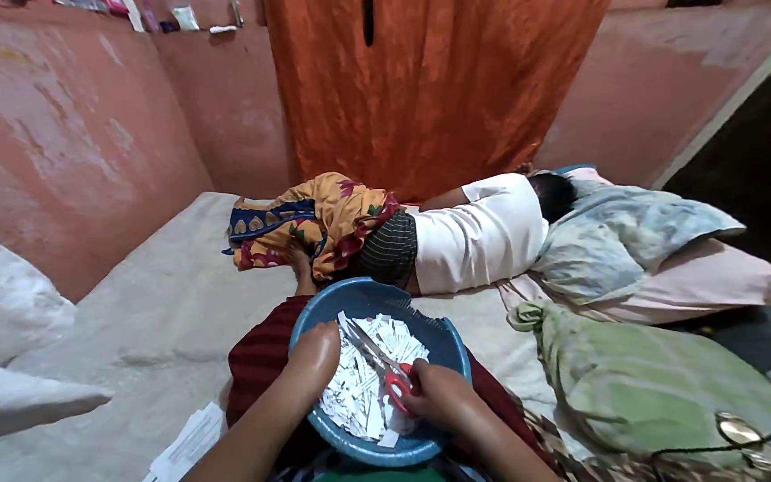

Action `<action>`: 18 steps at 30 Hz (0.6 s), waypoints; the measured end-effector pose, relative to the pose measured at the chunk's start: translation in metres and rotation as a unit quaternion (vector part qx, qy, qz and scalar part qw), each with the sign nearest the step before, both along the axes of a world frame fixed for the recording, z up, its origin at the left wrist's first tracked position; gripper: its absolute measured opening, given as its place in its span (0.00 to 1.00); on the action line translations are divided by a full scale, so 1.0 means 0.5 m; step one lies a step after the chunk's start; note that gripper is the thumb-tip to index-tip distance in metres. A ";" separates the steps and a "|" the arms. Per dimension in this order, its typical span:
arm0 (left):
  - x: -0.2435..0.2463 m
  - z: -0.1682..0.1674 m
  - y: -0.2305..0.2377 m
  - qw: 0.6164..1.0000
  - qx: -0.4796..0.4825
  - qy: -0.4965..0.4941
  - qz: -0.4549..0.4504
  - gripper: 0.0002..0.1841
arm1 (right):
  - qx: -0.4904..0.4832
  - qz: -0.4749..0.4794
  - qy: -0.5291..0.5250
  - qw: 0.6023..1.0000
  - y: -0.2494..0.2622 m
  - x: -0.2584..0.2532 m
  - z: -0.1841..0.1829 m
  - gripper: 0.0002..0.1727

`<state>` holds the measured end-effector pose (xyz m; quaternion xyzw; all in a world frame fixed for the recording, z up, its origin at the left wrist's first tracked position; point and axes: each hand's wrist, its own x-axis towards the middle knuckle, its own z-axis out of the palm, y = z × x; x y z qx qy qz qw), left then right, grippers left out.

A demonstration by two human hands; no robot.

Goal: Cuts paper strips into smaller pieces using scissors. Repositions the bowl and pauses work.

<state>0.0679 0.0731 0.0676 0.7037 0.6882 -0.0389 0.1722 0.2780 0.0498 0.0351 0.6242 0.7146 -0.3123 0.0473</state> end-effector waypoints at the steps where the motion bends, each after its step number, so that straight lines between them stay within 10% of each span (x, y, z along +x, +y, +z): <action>1: 0.006 -0.008 0.009 1.000 -0.016 0.019 0.014 0.18 | 0.005 -0.002 0.020 1.000 -0.001 0.007 -0.004 0.30; 12: 0.005 -0.047 0.010 0.997 -0.061 0.053 0.015 0.20 | 0.033 -0.022 0.310 0.950 -0.019 0.008 -0.077 0.32; 18: -0.051 -0.073 -0.002 0.966 0.113 -0.231 -0.012 0.17 | 0.033 -0.049 0.351 0.934 -0.036 0.017 -0.078 0.39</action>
